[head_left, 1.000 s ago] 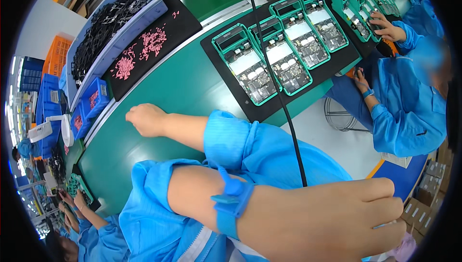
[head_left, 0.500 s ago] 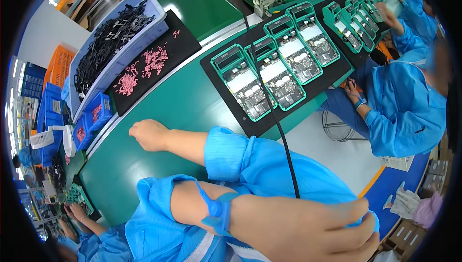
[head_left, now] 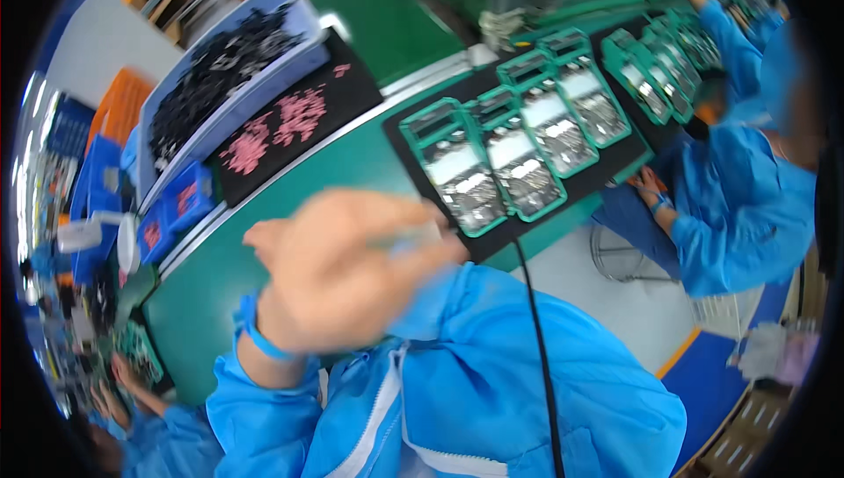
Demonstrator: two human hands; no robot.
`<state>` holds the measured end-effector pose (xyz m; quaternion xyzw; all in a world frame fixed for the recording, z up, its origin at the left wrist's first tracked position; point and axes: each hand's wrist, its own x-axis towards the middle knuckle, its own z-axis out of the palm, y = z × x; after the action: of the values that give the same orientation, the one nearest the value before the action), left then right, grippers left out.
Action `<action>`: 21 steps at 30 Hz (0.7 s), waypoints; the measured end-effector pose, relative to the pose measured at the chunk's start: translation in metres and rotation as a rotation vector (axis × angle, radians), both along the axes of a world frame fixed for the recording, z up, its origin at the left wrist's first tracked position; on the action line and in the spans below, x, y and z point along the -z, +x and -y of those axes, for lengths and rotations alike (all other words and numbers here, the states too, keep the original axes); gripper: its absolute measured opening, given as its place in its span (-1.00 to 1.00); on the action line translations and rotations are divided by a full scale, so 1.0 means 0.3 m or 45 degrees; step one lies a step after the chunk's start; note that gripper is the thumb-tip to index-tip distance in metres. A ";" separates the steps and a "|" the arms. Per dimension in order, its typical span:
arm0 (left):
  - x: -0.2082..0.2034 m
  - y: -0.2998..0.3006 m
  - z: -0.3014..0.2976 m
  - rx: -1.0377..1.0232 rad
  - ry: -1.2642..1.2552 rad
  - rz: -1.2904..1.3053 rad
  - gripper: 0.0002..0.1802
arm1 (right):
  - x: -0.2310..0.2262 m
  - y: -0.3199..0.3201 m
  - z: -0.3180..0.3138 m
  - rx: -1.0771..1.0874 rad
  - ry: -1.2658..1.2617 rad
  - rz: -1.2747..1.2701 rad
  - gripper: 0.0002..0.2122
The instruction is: The worker is assembling internal components of electronic devices by picking small parts from trays and placing them into circuit board housings on an assembly line.
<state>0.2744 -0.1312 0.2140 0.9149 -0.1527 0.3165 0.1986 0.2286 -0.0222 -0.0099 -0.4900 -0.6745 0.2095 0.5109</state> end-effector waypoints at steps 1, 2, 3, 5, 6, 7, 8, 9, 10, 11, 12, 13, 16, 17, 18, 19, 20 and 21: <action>-0.001 -0.047 -0.071 -0.195 -0.094 -0.063 -0.67 | -0.068 -0.021 0.033 -0.079 0.003 0.004 -0.79; 0.010 -0.087 -0.146 -0.370 -0.117 -0.092 -0.70 | -0.121 -0.010 0.092 0.106 0.214 -0.251 -0.80; 0.012 -0.108 -0.201 -0.504 -0.141 -0.112 -0.79 | -0.193 0.027 0.140 0.298 0.432 -0.510 -0.81; 0.018 -0.117 -0.305 -0.725 -0.251 -0.285 -0.90 | -0.134 0.056 0.106 -0.061 -0.136 0.226 -0.83; 0.044 -0.137 -0.379 -0.816 -0.225 -0.307 -0.92 | -0.115 0.028 0.102 0.033 -0.074 0.022 -0.84; 0.078 -0.162 -0.460 -0.874 -0.208 -0.353 -0.92 | -0.118 0.015 0.100 -0.008 -0.058 0.029 -0.84; 0.114 -0.182 -0.532 -0.922 -0.190 -0.402 -0.91 | -0.126 0.011 0.100 0.015 -0.026 0.012 -0.88; 0.152 -0.187 -0.581 -0.941 -0.161 -0.449 -0.90 | -0.132 0.010 0.100 0.039 0.004 -0.004 -0.90; 0.195 -0.178 -0.616 -0.950 -0.138 -0.498 -0.89 | -0.130 0.013 0.103 0.021 -0.047 -0.004 -0.90; 0.236 -0.155 -0.631 -0.943 -0.130 -0.625 -0.88 | -0.127 0.018 0.112 0.009 -0.046 0.000 -0.90; 0.278 -0.132 -0.642 -0.938 -0.153 -0.685 -0.87 | -0.129 0.020 0.119 0.017 -0.090 0.006 -0.90; 0.313 -0.107 -0.666 -0.979 -0.148 -0.732 -0.87 | -0.139 0.024 0.111 0.025 -0.121 0.018 -0.89; 0.375 -0.041 -0.661 -1.011 -0.212 -0.749 -0.88 | -0.123 0.024 0.111 0.090 -0.117 -0.095 -0.88; 0.409 -0.028 -0.666 -1.043 -0.264 -0.737 -0.88 | -0.108 0.026 0.111 0.063 -0.083 -0.065 -0.84; 0.440 -0.024 -0.676 -1.101 -0.213 -0.718 -0.86 | -0.095 0.020 0.106 0.057 -0.077 -0.059 -0.84; 0.439 -0.011 -0.665 -1.094 -0.217 -0.719 -0.86 | -0.088 0.024 0.108 0.054 -0.069 -0.093 -0.81; 0.436 -0.002 -0.656 -1.111 -0.268 -0.776 -0.87 | -0.082 0.029 0.106 0.050 -0.062 -0.126 -0.78; 0.433 0.007 -0.648 -1.127 -0.320 -0.834 -0.88 | -0.076 0.035 0.104 0.054 -0.067 -0.123 -0.78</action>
<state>0.2766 0.0632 0.0842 0.9115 0.3541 0.0847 0.1913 0.2391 -0.0536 0.0128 -0.5068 -0.6326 0.2398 0.5343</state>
